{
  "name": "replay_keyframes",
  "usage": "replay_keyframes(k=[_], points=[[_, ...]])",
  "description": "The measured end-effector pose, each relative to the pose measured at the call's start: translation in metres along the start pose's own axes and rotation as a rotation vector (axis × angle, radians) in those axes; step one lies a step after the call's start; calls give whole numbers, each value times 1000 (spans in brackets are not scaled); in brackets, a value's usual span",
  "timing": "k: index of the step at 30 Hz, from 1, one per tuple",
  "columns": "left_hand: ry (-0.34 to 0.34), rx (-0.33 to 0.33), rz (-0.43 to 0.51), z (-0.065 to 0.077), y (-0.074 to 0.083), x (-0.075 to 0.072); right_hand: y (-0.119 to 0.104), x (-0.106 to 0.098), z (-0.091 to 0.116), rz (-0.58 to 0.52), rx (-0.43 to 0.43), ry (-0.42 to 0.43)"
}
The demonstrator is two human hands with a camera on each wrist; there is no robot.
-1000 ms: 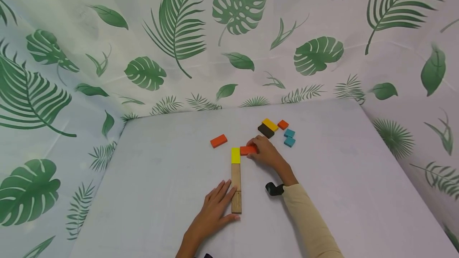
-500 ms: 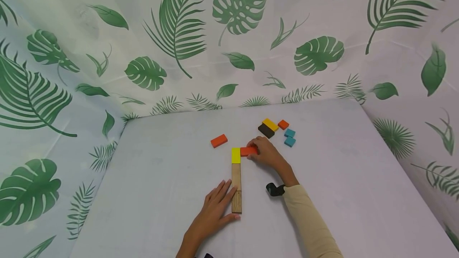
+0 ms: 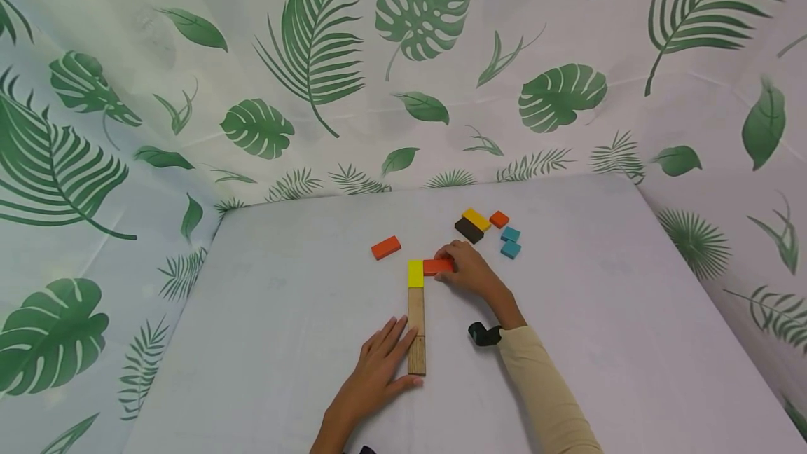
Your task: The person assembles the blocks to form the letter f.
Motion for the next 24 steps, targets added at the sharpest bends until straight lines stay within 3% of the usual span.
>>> replay_keyframes(k=[16,24], points=[[-8,-4,15,-1,0,-1,-2,-1,3,-62,9,-4],[24,-37,56,-22,-16,-11,2,-5,8,-113,-1,24]])
Point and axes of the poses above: each hand's wrist, its own z-axis away from the middle knuckle, its own x-axis out of the palm, y = z × x, the point moved 3 cm from there along -z, towards the middle knuckle, and after that the axes turned 10 degrees about -z, right-handed, at the moved point
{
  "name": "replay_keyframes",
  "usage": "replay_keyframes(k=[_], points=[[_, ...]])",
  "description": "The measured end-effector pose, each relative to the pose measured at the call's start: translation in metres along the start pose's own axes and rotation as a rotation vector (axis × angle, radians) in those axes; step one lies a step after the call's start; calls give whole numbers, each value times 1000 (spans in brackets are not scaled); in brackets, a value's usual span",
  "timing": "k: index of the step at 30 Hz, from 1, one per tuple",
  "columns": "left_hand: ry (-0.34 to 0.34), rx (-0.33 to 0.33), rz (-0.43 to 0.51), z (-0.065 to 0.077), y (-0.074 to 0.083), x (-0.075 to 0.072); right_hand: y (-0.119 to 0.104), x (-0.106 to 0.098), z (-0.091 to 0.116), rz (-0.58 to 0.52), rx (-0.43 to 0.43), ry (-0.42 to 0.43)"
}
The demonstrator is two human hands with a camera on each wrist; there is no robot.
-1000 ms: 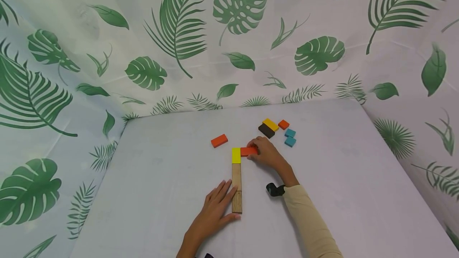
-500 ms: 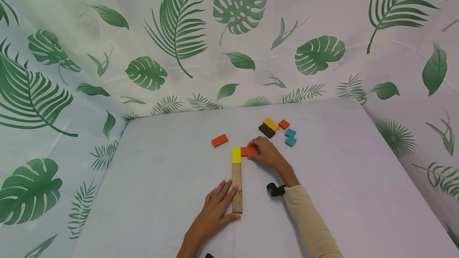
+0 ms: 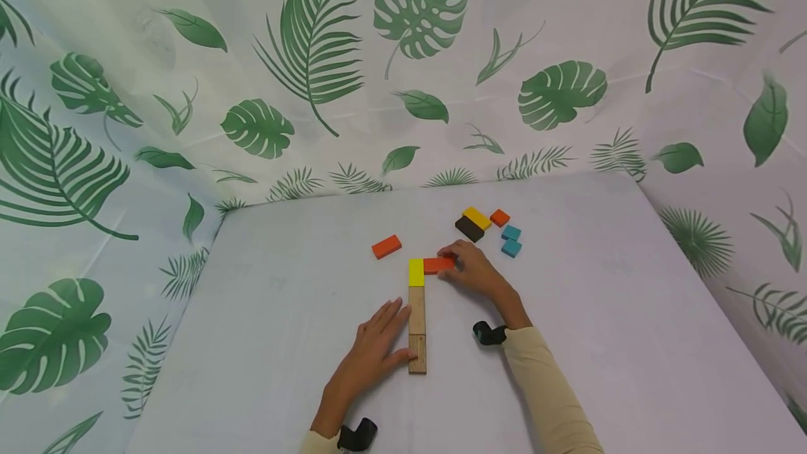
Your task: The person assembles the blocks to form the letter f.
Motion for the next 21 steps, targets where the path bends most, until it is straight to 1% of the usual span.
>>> replay_keyframes(k=[3,5,11,16,21], points=[[-9,-9,0,-10,-6,-2,0,0,1,-13,-13,-2],[-16,-3,-4,-16,-9,-2,0,0,1,-20,-16,-1],[-22,21,-11,-29,-11,-1,0,-1,1,-26,-28,9],[-34,31,-34,-36,-12,2,2,-1,1,-34,-21,12],[-47,36,-35,-39,-12,3,4,-1,0,-33,-15,12]])
Point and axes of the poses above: each hand's wrist, its own z-axis away from the middle knuckle, its own x-axis out of the palm, y = z × x, the point moved 3 cm from there along -z, towards the middle knuckle, and after that the axes turned 10 degrees about -z, right-handed, at the moved point
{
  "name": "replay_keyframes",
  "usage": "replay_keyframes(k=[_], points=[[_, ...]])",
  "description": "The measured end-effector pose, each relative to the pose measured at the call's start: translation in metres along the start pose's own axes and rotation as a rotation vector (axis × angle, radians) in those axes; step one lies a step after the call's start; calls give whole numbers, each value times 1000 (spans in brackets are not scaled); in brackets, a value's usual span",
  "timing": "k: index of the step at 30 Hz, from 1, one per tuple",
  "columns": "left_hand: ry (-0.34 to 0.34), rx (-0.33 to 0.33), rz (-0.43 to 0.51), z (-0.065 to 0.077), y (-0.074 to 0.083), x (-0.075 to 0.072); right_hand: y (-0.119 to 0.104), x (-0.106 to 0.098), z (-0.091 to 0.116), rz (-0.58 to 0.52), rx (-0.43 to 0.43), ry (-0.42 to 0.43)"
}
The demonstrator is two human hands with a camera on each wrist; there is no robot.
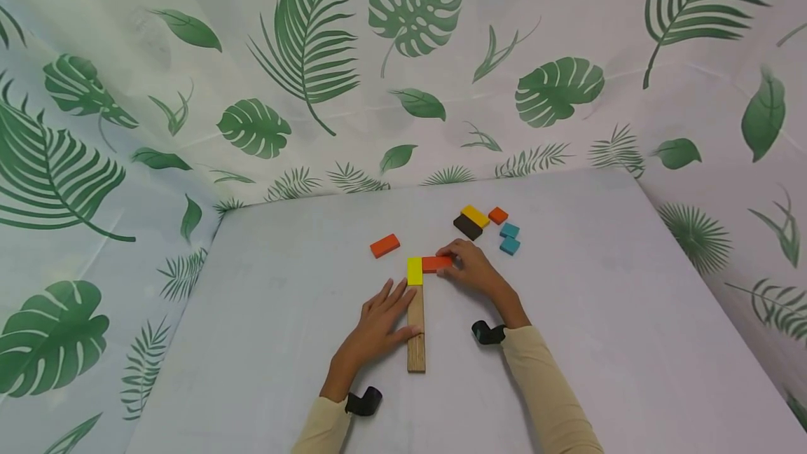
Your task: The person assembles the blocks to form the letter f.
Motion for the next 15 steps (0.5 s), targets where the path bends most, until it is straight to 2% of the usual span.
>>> replay_keyframes(k=[7,15], points=[[-23,-5,47,0,0,-3,-1,-1,0,-15,3,4],[-18,-14,81,-1,1,-2,2,1,0,19,21,-4]])
Point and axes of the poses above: each hand's wrist, its own z-axis away from the middle knuckle, its own x-axis out of the palm, y = z × x, the point moved 3 cm from there along -z, towards the middle knuckle, and after that the axes turned 10 degrees about -z, right-handed, at the moved point
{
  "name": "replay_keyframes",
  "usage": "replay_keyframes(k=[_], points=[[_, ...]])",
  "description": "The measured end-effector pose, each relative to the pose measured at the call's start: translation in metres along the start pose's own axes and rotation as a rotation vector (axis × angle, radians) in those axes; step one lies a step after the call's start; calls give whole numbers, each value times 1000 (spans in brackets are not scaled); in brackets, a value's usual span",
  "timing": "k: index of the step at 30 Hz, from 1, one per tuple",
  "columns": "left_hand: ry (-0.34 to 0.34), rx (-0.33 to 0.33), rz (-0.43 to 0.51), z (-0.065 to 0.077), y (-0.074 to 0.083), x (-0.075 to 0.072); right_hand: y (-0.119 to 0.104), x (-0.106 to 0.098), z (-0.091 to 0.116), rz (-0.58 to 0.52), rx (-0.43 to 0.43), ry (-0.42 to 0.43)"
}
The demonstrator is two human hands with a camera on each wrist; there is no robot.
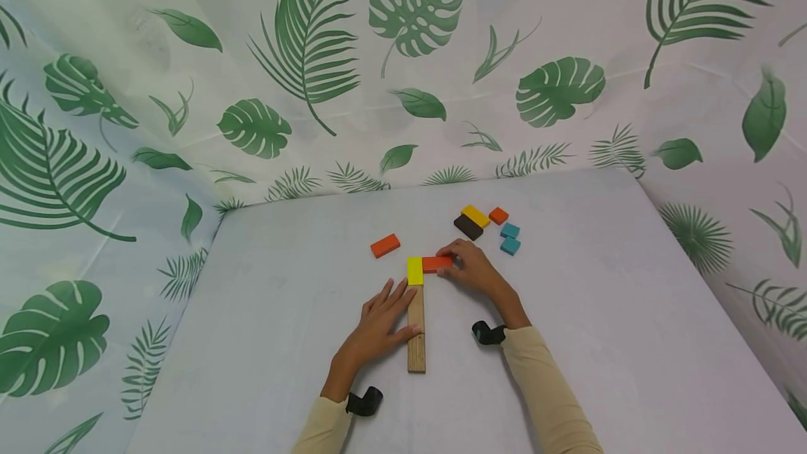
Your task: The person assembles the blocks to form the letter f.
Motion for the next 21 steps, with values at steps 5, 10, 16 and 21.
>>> replay_keyframes(k=[5,10,16,21], points=[[11,-20,-5,-5,0,1,-1,0,0,-7,-2,6],[9,-44,-21,-12,2,0,0,1,2,-15,-7,3],[-5,-58,-36,-17,1,1,2,2,1,-20,-12,-4],[0,-53,-23,-18,-1,-2,3,1,1,-25,-29,5]])
Point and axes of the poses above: each hand's wrist, its own z-axis away from the middle knuckle, its own x-axis out of the palm, y = z × x, the point moved 3 cm from there along -z, towards the middle knuckle, and after that the axes turned 10 degrees about -z, right-handed, at the moved point
